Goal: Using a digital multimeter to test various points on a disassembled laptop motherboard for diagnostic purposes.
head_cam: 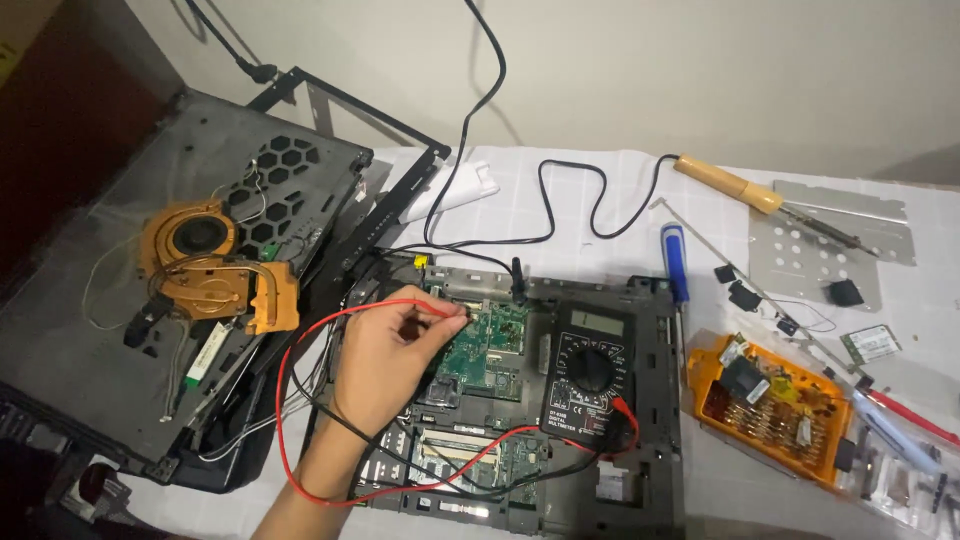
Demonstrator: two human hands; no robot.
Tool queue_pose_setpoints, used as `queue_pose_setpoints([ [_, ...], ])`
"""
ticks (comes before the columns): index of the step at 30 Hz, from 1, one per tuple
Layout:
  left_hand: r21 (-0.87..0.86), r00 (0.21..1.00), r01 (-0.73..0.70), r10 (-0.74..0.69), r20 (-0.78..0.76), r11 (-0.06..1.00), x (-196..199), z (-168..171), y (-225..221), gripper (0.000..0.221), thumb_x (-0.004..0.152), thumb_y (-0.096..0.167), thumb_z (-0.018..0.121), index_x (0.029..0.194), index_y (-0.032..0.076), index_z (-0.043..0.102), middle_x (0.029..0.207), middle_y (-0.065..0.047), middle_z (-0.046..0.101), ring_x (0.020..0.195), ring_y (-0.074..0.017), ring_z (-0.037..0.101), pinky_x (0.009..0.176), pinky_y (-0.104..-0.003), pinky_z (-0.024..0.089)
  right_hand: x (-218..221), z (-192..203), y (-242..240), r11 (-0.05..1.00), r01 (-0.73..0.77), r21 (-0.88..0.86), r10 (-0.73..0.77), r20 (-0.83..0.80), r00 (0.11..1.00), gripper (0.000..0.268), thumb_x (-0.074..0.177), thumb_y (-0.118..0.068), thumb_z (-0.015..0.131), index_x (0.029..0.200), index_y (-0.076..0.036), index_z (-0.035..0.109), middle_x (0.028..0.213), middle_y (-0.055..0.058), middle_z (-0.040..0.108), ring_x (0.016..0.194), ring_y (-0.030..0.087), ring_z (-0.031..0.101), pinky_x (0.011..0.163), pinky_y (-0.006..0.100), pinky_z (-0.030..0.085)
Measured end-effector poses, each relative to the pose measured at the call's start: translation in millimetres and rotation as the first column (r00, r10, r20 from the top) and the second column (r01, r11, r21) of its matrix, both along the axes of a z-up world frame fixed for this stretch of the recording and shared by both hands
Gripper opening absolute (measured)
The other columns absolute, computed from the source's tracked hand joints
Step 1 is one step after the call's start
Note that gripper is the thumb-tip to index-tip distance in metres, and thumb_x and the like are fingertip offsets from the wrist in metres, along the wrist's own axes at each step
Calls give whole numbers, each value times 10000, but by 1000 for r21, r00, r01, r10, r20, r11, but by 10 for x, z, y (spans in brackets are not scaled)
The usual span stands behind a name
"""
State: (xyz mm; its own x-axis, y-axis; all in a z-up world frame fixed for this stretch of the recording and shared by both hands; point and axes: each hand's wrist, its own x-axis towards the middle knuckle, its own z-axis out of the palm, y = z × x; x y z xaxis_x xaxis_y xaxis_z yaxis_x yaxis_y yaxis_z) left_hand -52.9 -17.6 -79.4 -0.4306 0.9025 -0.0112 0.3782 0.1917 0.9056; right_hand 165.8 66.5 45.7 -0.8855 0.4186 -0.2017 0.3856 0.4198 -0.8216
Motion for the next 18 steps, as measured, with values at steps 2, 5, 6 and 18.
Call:
queue_pose_setpoints([
  [2, 23, 1000, -7, 7, -10, 1000, -4, -66, 21, 128, 750, 134, 899, 858, 151, 833, 677, -15, 786, 578, -86, 636, 563, -219, 539, 5, -60, 16, 999, -38, -31, 38, -7, 999, 270, 884, -213, 683, 1134, -211, 784, 979, 3, 839, 1017, 220, 783, 911, 367, 597],
  [5, 39, 998, -26, 23, 61, 999, -78, -243, 52, 113, 773, 144, 896, 864, 143, 829, 635, -5, 756, 569, -53, 568, 554, -193, 514, 9, -163, 70, 993, -93, -75, 92, -20, 996, 258, 901, -220, 671, 1136, -204, 774, 983, 3, 828, 1005, 211, 774, 904, 357, 594],
  [6, 31, 998, -21, 19, 61, 999, -80, -277, 56, 113, 773, 144, 896, 864, 143, 829, 635, -5, 756, 569, -53, 568, 554, -193, 514, 0, -210, 83, 990, -108, -94, 106, -27, 994, 254, 906, -223, 666, 1137, -202, 770, 985, 3, 824, 1000, 208, 771, 901, 354, 593],
  [18, 136, 993, 93, -81, -91, 986, 33, -89, 83, 146, 799, 137, 861, 718, 99, 745, 811, -7, 826, 608, -179, 714, 577, -266, 539, -132, -484, 101, 916, -300, -267, 273, -135, 953, 217, 974, -251, 614, 1143, -175, 728, 1001, 1, 777, 951, 171, 734, 870, 313, 580],
])
